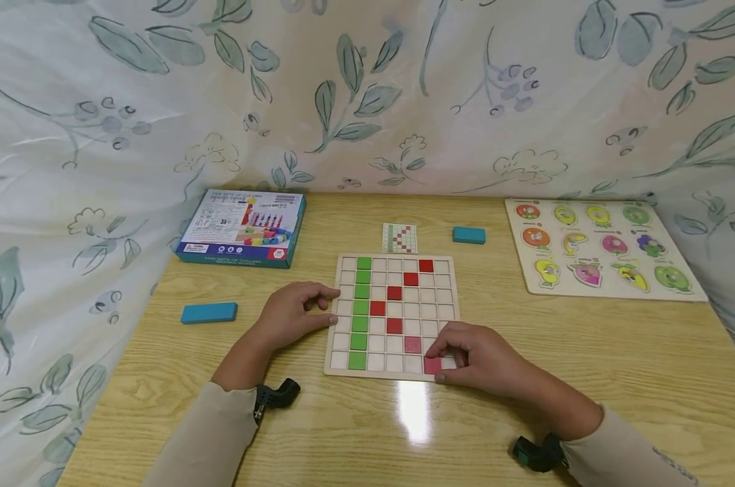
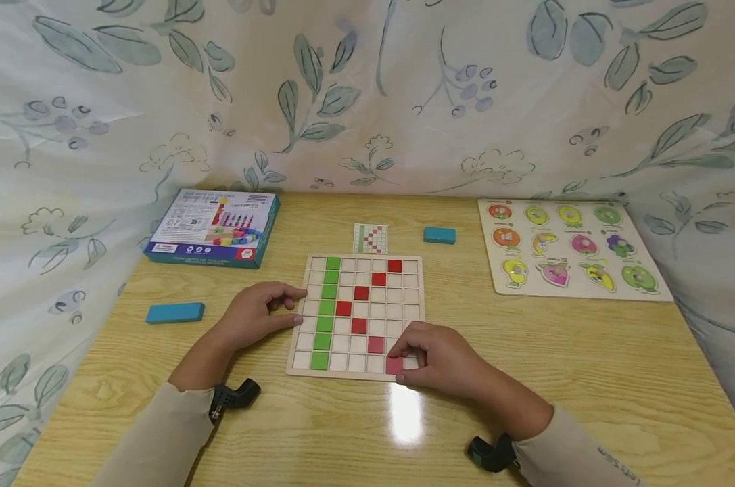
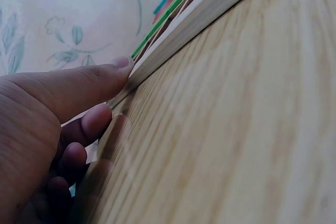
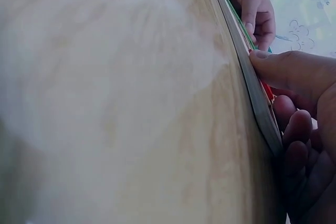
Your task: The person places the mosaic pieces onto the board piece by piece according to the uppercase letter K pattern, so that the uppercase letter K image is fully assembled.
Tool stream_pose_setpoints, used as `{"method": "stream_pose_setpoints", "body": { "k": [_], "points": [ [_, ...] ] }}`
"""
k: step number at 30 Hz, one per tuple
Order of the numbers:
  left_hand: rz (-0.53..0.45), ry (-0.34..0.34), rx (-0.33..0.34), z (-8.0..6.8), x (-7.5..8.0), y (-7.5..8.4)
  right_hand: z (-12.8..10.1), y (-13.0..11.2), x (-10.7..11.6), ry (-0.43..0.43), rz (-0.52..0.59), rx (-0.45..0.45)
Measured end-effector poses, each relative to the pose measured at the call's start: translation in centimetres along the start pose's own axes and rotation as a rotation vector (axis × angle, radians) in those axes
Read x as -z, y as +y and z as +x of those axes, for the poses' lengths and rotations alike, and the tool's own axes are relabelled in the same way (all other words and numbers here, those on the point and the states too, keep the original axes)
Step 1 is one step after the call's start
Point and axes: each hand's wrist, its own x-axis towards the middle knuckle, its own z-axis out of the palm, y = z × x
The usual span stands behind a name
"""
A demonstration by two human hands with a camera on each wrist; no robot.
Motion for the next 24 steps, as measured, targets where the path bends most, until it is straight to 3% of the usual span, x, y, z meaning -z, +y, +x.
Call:
{"method": "stream_pose_setpoints", "body": {
  "k": [16,24],
  "points": [
    [-0.015,-0.008,0.006,-0.1,0.3,-0.7,0.3,-0.1,-0.2,0.003,0.027,-0.061],
    [-0.131,-0.044,0.059,-1.1,1.0,-0.9,0.2,-0.3,0.1,0.051,0.128,-0.061]
  ]
}}
